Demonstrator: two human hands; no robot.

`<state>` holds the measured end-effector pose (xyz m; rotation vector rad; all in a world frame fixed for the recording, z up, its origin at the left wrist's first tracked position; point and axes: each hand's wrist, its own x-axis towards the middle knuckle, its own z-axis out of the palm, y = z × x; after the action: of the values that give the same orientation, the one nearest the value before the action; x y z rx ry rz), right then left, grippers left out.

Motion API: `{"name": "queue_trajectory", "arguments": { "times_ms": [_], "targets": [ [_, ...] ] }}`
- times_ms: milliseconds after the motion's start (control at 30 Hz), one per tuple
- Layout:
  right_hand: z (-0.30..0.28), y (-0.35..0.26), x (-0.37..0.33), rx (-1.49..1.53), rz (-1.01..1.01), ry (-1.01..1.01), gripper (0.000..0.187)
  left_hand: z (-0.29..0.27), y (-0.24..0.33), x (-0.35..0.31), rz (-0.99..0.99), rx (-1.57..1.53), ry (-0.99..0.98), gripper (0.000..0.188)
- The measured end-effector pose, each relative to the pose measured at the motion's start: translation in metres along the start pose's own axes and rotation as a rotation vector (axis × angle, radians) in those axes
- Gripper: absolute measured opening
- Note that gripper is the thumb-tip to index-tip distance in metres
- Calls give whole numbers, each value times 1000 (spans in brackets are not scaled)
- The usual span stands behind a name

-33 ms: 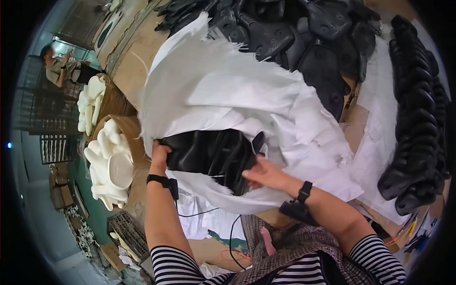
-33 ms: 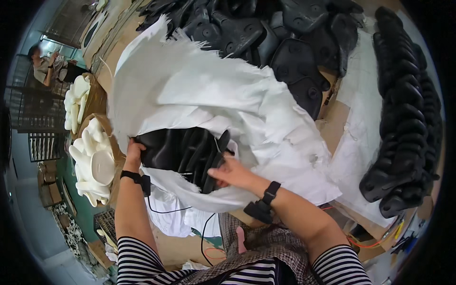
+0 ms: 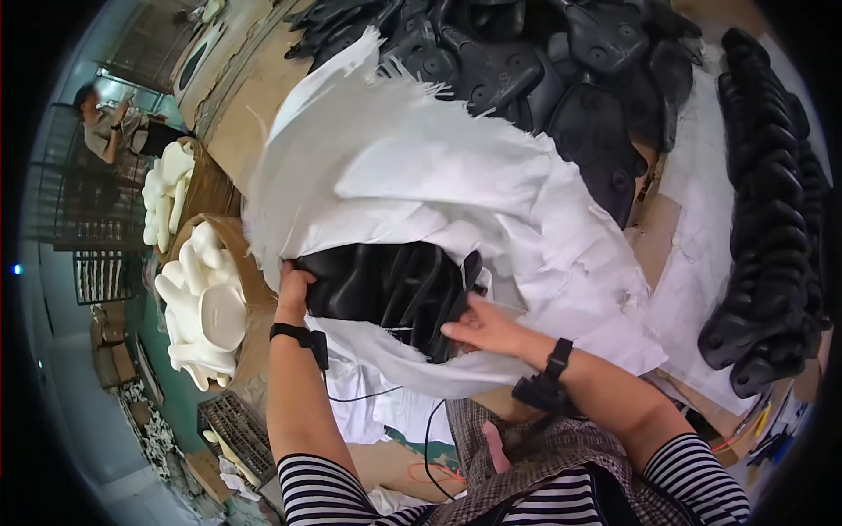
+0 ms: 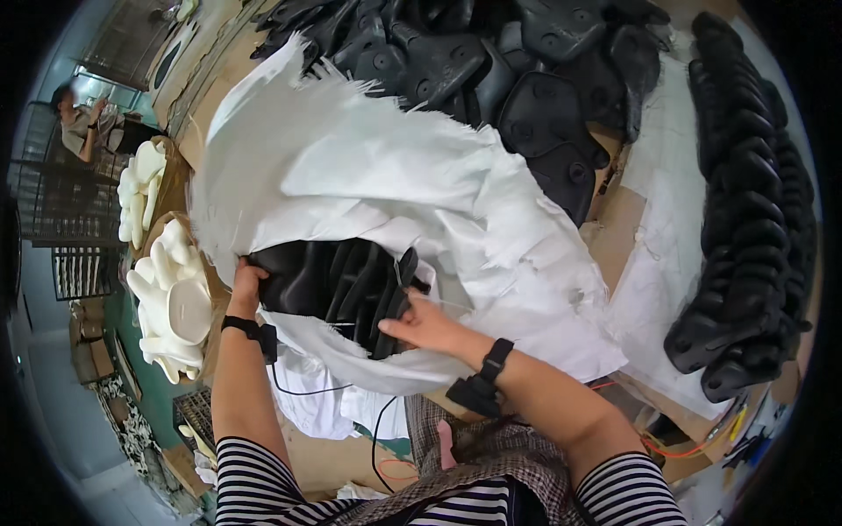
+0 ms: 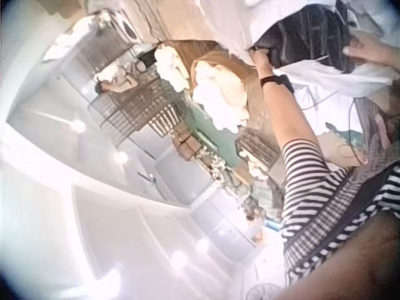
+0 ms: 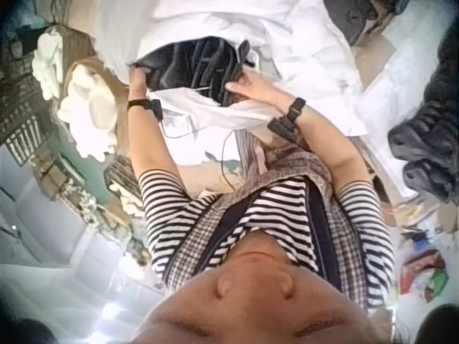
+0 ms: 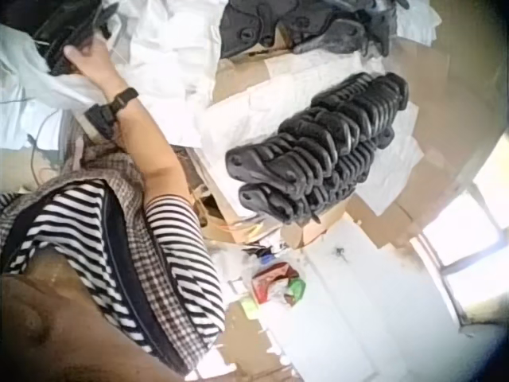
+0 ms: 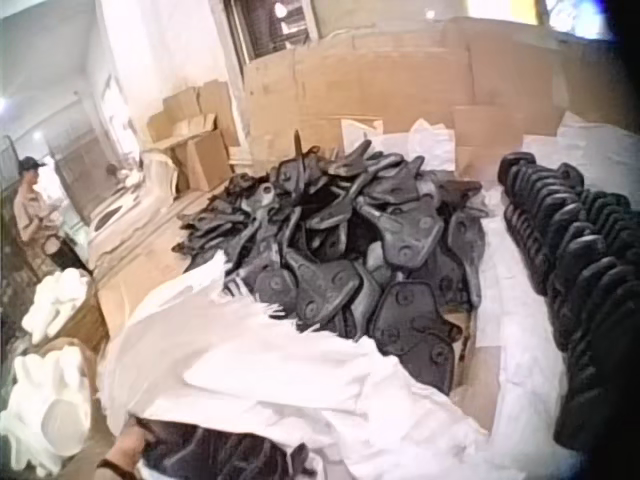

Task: The person unpacks black plastic parts from white woven bags using a yellow utility knife. They remove the parts, stack them on a table, and use a handheld tool to clean or deburr the surfaces of the parts. The person handles the items one by one, organizing them into neat piles.

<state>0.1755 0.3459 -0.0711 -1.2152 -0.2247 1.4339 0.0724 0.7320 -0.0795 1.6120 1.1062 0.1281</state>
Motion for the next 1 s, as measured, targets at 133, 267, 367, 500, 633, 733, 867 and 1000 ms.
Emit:
{"name": "queue_trajectory", "arguments": {
  "times_ms": [133,267,367,500,633,733,867,1000],
  "targets": [
    [10,11,21,-381,-392,151,85,-8,-9,21,-134,187,1,80],
    [8,7,31,-336,-430,166,81,-6,-30,50,-43,233,-211,77],
    [20,3,40,-313,-346,76,81,-60,-108,81,134,609,-131,64],
    [8,7,49,-333,-356,133,87,-30,-62,80,143,471,-274,64],
    [0,26,67,-113,-405,93,89,-15,-47,34,139,448,-85,53],
    [17,12,55,140,-467,97,83,25,-4,-25,325,241,-41,50],
    [30,4,28,-297,-589,148,86,35,-7,-75,206,635,21,52],
    [34,-35,-52,-837,-393,420,92,78,-17,-154,-18,-386,-343,53]
  ]
}}
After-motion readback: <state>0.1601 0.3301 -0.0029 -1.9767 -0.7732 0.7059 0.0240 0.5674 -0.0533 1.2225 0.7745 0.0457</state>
